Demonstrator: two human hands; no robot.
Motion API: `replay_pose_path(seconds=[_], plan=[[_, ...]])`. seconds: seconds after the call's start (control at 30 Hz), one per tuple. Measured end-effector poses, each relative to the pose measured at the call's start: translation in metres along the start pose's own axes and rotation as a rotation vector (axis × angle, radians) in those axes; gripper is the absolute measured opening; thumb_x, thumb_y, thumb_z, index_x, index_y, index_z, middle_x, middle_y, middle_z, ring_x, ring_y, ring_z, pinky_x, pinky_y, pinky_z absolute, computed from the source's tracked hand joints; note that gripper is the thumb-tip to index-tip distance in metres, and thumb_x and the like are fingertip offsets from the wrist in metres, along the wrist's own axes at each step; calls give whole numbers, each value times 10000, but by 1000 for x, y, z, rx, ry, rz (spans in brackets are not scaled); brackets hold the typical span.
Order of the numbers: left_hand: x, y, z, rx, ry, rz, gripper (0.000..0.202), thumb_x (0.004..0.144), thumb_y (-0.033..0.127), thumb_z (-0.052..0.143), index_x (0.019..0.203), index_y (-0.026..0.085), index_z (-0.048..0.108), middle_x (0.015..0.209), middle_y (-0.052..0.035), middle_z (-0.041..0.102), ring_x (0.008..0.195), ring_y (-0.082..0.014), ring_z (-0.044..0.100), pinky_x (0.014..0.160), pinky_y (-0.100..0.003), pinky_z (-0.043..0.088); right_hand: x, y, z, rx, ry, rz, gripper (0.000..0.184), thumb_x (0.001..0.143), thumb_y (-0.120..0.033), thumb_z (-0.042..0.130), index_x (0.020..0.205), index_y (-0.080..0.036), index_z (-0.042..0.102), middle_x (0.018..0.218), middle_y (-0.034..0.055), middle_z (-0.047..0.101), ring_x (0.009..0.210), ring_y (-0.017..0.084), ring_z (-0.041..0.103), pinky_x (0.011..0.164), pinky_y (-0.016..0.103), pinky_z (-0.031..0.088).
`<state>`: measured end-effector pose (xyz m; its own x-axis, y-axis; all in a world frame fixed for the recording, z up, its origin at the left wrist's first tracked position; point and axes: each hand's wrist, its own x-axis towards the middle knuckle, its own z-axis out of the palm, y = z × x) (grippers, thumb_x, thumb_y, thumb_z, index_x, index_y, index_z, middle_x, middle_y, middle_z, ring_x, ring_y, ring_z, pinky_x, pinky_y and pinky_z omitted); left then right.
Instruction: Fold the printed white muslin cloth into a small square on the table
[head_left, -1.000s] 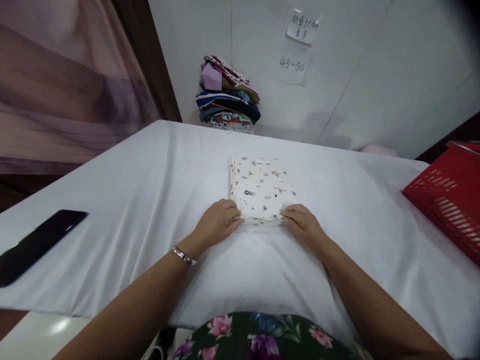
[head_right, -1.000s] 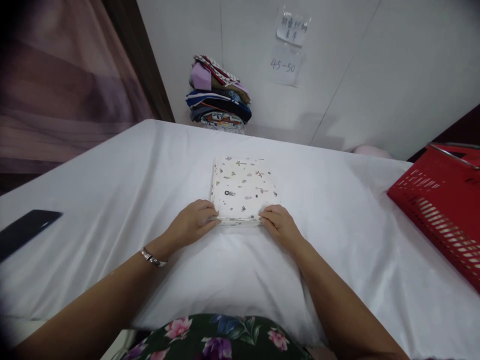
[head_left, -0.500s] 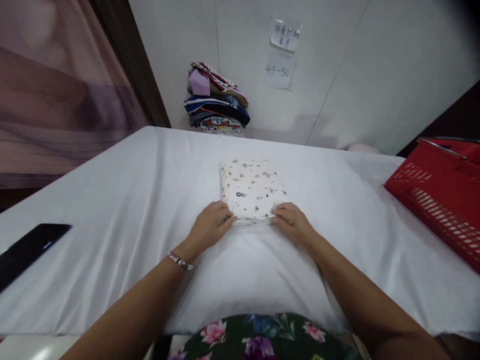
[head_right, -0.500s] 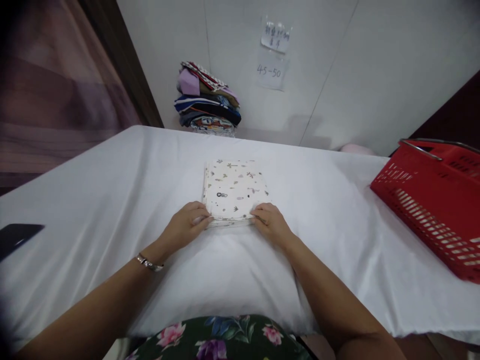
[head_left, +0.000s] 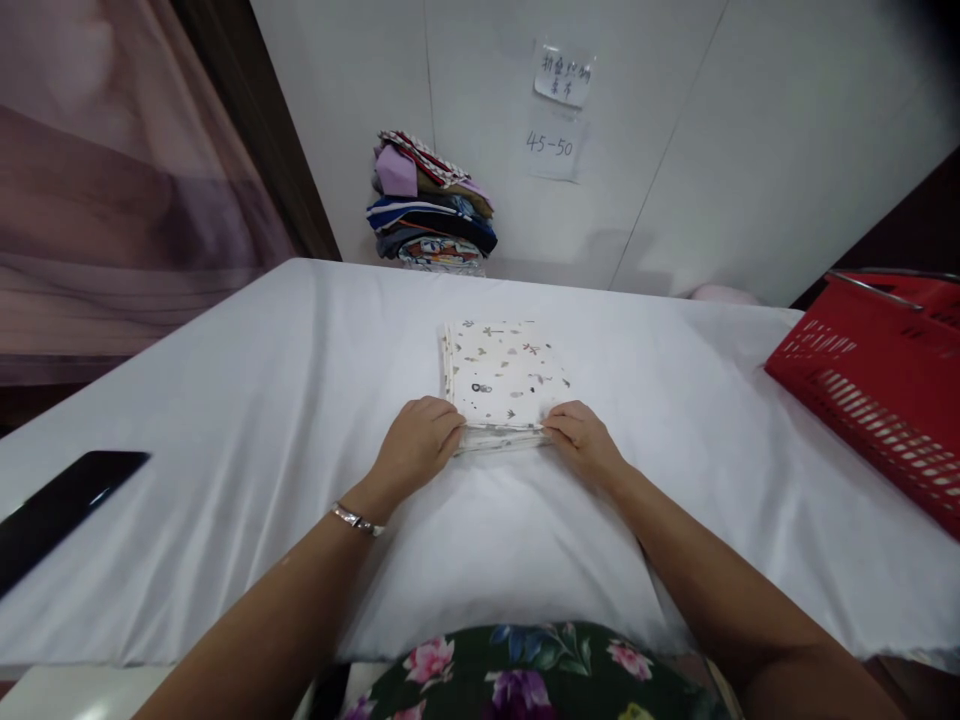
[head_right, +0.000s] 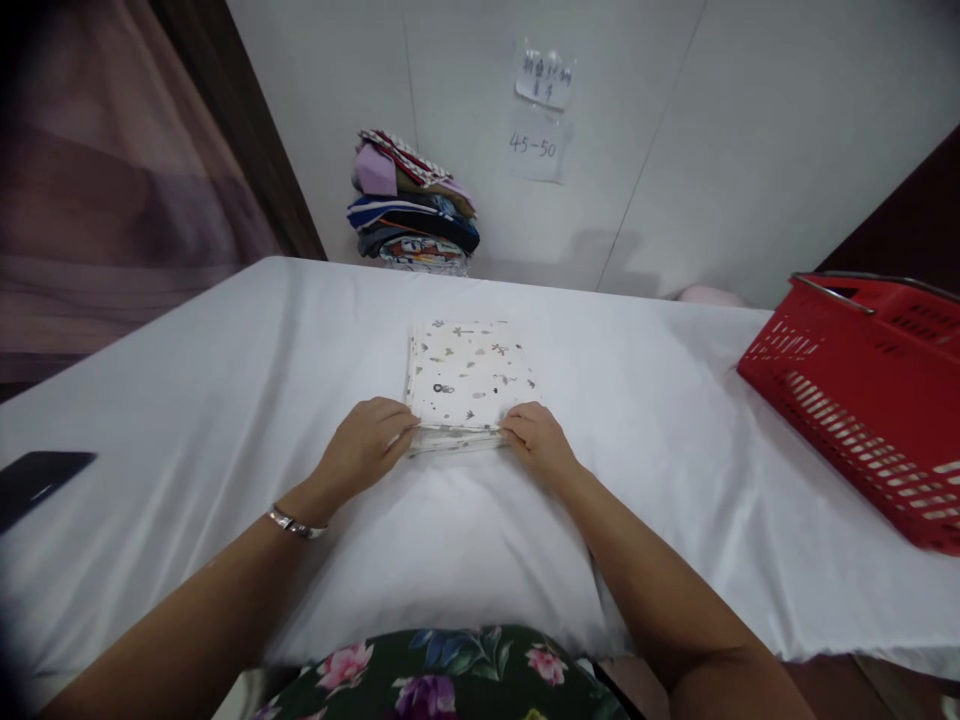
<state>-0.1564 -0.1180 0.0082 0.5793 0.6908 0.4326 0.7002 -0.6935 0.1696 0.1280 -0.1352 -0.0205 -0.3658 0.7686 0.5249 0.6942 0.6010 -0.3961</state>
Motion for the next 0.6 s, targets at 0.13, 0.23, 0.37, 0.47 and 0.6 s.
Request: replay_pose_path(seconds=[0.13, 0.23, 0.37, 0.47, 0.6], plan=[[0, 0, 1, 53, -72, 11, 210, 898, 222, 414, 842, 182, 613, 901, -72, 625, 873, -222, 523, 751, -386, 415, 0, 2, 1, -47, -36, -35, 209, 918, -248, 472, 942, -251, 680, 929, 64, 642, 881, 204, 561, 775, 369, 453], [-1, 0, 3, 49, -148, 5, 213, 898, 222, 409, 815, 176, 600, 874, -68, 615, 852, -219, 517, 729, -378, 415, 0, 2, 0, -64, -72, -51, 209, 913, -233, 479, 952, -254, 683, 930, 59, 645, 874, 200, 557, 769, 369, 449], [-2, 0, 3, 11, -168, -17, 200, 888, 225, 428, 817, 181, 609, 886, -62, 611, 852, -216, 515, 725, -373, 414, 2, 2, -2, -65, -87, -66, 200, 904, -217, 493, 945, -237, 688, 915, 61, 647, 866, 198, 558, 756, 359, 450], [-4, -2, 3, -24, -159, -20, 162, 870, 236, 467, 840, 192, 620, 923, -58, 613, 873, -213, 524, 735, -370, 415, 2, 1, -5, -48, -99, -69, 192, 895, -218, 506, 967, -232, 683, 931, 66, 647, 888, 201, 562, 776, 365, 455], [-6, -4, 4, -43, -144, -16, 132, 855, 258, 506, 887, 201, 620, 956, -56, 613, 891, -216, 530, 737, -369, 417, 0, 2, -9, -25, -144, -67, 205, 891, -241, 515, 1034, -244, 661, 995, 74, 640, 941, 214, 563, 820, 390, 461]])
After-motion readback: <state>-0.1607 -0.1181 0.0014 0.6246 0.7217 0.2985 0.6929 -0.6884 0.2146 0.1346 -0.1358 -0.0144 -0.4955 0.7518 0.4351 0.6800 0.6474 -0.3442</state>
